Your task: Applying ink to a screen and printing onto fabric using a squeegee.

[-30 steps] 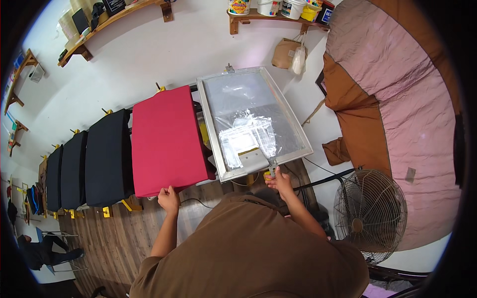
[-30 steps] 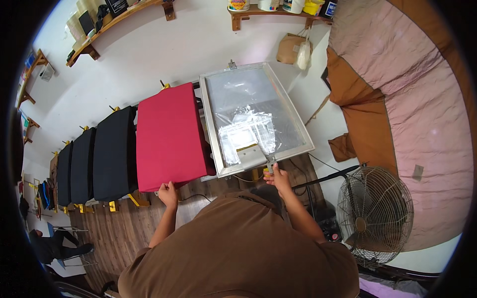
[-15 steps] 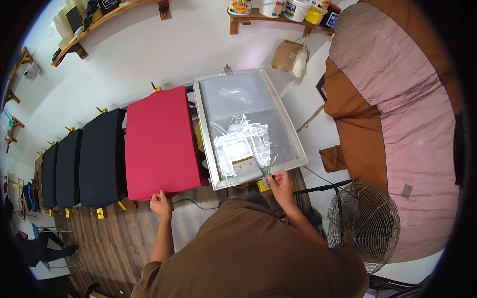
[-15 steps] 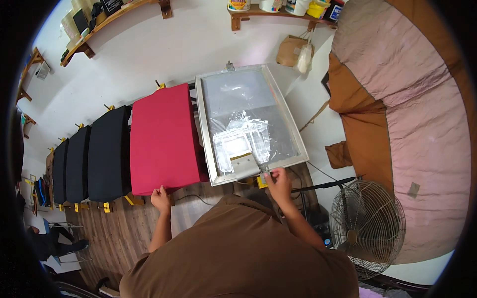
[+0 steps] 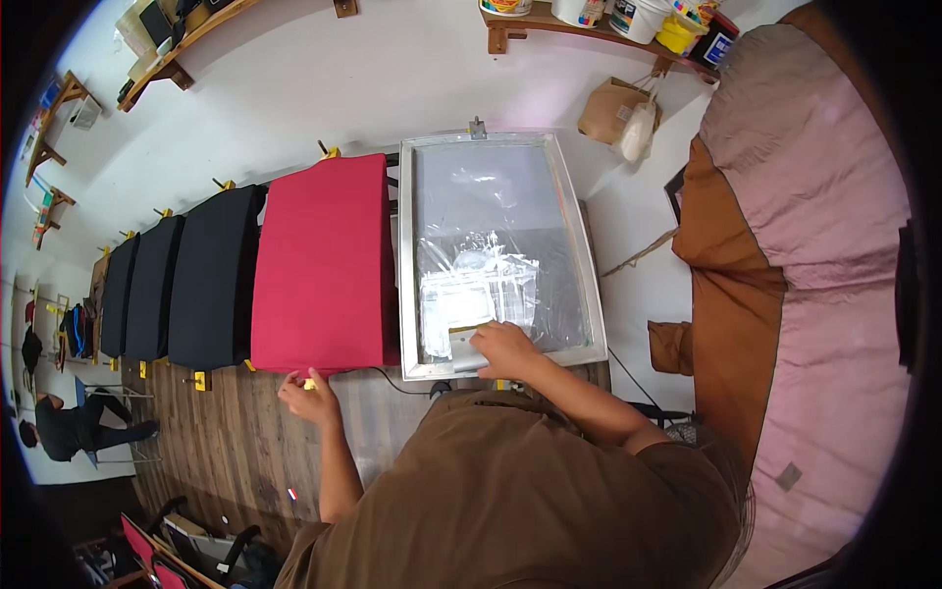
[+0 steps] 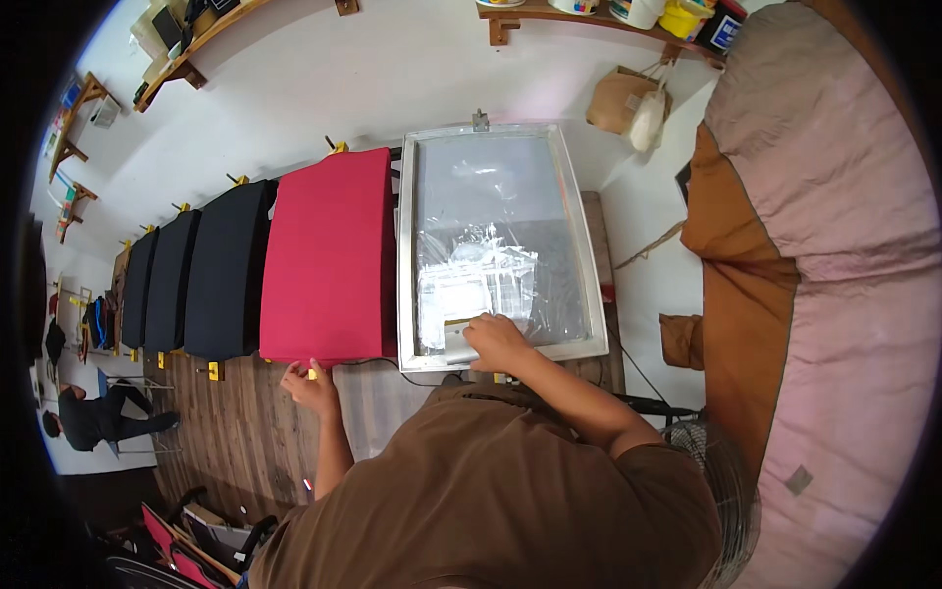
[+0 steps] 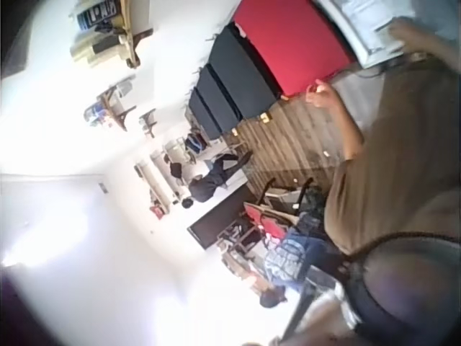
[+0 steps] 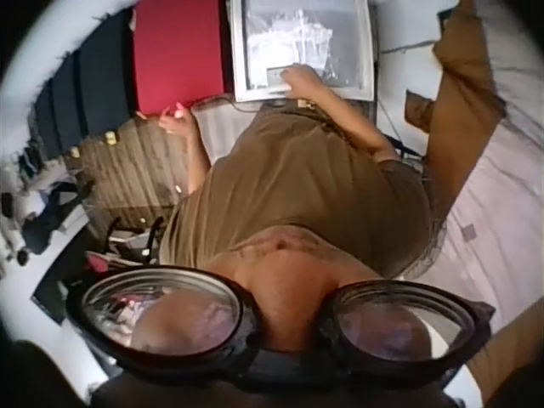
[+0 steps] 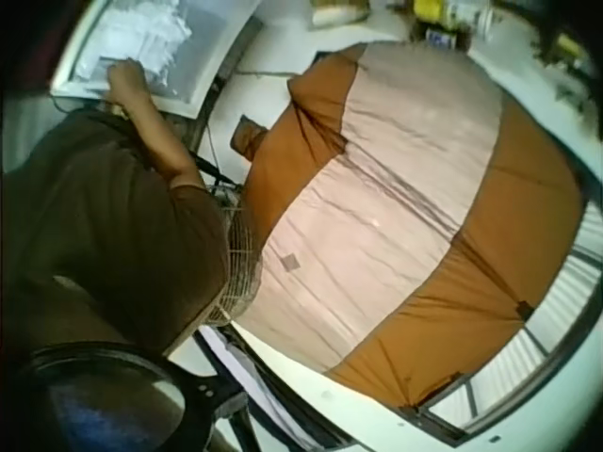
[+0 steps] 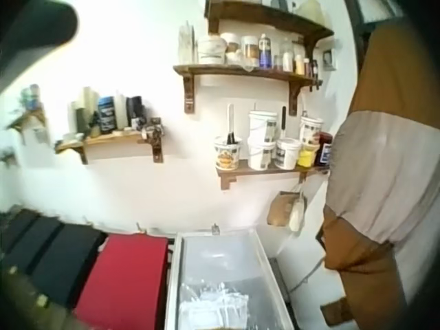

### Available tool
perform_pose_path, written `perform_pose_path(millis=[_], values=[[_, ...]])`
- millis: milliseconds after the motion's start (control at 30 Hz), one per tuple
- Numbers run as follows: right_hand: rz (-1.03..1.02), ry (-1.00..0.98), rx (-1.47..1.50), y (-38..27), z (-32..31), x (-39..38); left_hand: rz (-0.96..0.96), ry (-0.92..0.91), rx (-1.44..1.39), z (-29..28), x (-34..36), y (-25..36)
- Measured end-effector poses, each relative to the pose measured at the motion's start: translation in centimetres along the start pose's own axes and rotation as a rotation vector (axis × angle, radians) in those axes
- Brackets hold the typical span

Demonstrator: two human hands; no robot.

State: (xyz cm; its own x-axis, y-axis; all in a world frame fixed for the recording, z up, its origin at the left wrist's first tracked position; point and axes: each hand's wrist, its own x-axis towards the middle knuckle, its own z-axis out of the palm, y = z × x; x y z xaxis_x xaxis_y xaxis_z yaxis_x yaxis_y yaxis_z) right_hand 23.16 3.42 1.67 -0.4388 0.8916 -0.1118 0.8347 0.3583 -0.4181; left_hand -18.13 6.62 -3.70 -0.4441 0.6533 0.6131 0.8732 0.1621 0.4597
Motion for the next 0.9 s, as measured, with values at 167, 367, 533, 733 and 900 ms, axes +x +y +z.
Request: perform_pose_path(millis=[167,367,533,733,900], values=[[-0.075,-0.143,-0.031,1.4,-3.3,3.0,0.173,-0.588,-0.505,-2.0,-1.2,14.2],[-0.072,-0.156,-0.074,2.8,-5.1,6.6,0.763,-1.089,-0.598,1.9,0.2,24.5],[0.050,-0.192,-0.084,3.4,-5.5,7.8,1.019,-1.193,-0.144,7.9,-1.1,26.6],[0.145,-0.144,-0.085,2.1,-5.4,7.6,0.890,-1.281,-0.266,9.4,-2.1,25.2],[0.195,-0.106,-0.034,3.3,-3.9,7.3,0.919,-1.272,-0.108,7.8,-1.4,26.5]])
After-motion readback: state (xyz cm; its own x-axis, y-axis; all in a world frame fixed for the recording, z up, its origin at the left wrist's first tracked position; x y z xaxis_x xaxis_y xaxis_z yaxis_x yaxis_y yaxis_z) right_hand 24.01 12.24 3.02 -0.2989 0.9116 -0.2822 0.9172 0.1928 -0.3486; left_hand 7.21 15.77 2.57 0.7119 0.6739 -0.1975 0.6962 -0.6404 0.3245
